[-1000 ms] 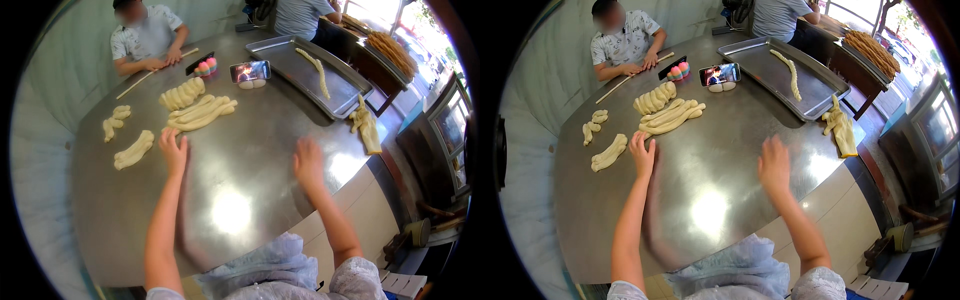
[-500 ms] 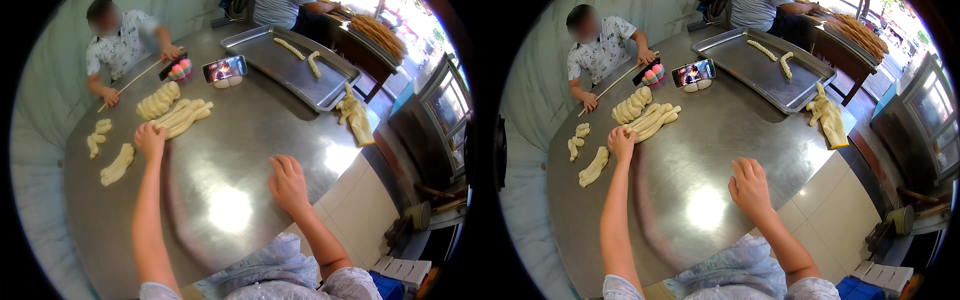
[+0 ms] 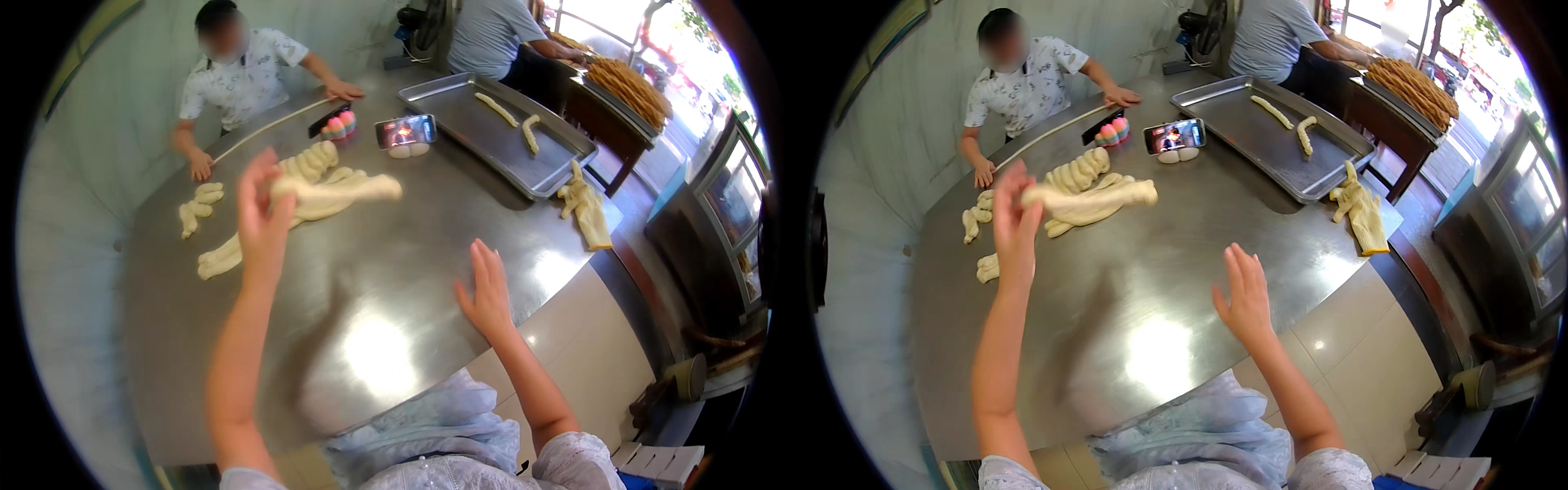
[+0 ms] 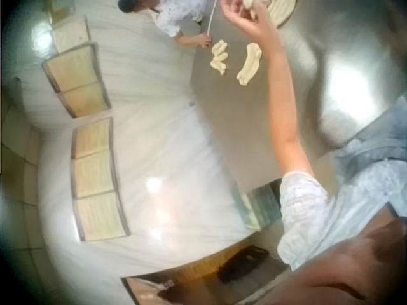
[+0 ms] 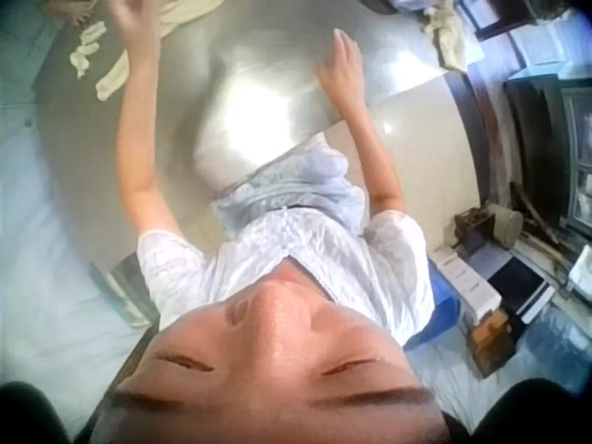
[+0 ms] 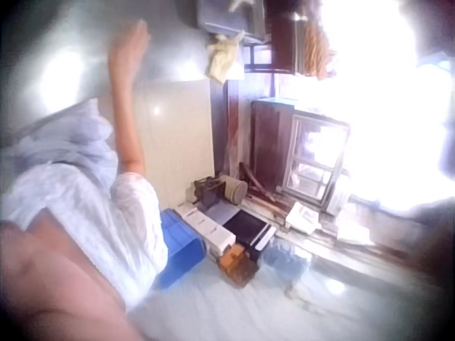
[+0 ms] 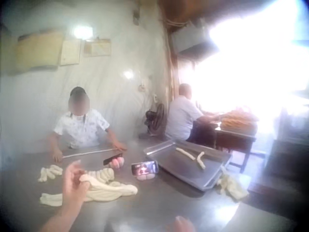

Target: The person braids long strands of dough on a stainless steel table. They roll the dough into ropes, twist them together, and shape them into braided forms. Other people are working in the background.

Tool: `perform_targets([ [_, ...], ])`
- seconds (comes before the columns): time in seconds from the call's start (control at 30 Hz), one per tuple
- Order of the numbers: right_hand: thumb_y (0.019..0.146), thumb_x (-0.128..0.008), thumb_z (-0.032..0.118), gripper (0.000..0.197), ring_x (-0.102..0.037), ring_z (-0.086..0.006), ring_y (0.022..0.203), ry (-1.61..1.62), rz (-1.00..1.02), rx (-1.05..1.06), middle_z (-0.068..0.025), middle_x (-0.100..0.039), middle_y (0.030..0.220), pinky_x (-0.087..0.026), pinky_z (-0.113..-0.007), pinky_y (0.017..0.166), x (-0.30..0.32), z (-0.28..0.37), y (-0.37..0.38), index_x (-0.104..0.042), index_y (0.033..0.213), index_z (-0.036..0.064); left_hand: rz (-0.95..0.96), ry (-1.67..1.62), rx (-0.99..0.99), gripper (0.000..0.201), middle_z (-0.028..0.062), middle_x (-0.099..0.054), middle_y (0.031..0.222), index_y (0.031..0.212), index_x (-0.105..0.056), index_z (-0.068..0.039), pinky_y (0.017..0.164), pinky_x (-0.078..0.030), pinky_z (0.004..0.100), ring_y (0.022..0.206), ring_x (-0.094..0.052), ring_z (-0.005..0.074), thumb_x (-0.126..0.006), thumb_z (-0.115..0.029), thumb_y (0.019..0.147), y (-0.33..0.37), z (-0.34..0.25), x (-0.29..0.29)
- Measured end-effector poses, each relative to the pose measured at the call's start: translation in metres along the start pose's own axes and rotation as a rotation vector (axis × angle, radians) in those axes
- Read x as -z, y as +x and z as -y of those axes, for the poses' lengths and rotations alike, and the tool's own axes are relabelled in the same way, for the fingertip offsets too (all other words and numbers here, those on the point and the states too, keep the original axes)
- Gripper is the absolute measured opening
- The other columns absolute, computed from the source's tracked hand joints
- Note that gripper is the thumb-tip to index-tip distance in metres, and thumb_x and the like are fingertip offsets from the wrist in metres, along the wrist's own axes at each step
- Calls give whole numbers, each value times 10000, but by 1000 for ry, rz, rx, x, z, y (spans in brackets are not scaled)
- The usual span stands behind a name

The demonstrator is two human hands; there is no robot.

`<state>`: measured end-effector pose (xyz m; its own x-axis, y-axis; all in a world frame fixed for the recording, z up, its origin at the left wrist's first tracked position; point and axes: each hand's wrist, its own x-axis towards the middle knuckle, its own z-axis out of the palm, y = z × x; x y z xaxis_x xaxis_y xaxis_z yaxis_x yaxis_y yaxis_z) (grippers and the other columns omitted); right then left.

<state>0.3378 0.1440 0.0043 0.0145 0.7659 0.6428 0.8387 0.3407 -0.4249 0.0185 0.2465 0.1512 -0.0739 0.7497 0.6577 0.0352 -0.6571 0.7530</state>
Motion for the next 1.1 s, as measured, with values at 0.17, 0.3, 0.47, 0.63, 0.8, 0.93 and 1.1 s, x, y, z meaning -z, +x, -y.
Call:
perform_targets([
  [0.17,858,-705,129,607,-426,-341,1401,95,429,489,-175,-429,1532,-302,-517,1199,-9,60,-20,-515,1432,79,468,678,450,291,97,-573,1236,1149,-620,-36,922,-495,355,1095,-578,236,-641,-51,860,-148,-47,79],
  [0.3,832,-715,124,533,-471,-354,1309,286,533,356,-155,-535,1385,-371,-488,1124,-18,83,-16,-582,1346,70,479,970,179,406,145,-546,1359,1258,-599,-44,1098,-416,458,1265,-528,364,-679,-119,867,-220,-38,100],
  [0.47,809,-745,128,416,-525,-349,1164,399,476,436,-122,-604,1174,-437,-458,1021,-38,89,-1,-648,1210,74,475,1092,72,506,94,-558,1349,1280,-612,-85,1157,-323,555,1286,-512,314,-768,-276,838,-235,-24,73],
  [0.63,809,-767,152,349,-556,-312,1073,422,581,389,-91,-623,1109,-467,-422,936,-59,98,-1,-712,1151,110,403,989,-70,398,29,-617,1096,1184,-671,-112,1047,-436,483,1073,-596,233,-784,-240,825,-223,-3,23],
  [0.8,832,-764,181,270,-574,-275,916,363,469,373,-60,-629,974,-485,-410,810,-53,94,-9,-749,1092,106,363,875,-2,189,26,-581,875,998,-736,-119,765,-489,386,854,-590,235,-772,-148,814,-218,4,15],
  [0.93,850,-747,161,263,-571,-266,915,340,469,347,-60,-625,963,-480,-407,816,-35,84,-11,-742,1103,90,365,903,23,123,29,-582,816,930,-763,-128,725,-483,370,812,-591,236,-776,-145,808,-218,-4,29],
  [1.1,860,-729,115,276,-569,-269,936,316,468,362,-65,-625,981,-472,-407,844,-20,73,-12,-725,1133,72,435,951,-116,153,20,-600,832,921,-769,-142,759,-476,396,839,-596,234,-800,-122,773,-218,-15,50],
])
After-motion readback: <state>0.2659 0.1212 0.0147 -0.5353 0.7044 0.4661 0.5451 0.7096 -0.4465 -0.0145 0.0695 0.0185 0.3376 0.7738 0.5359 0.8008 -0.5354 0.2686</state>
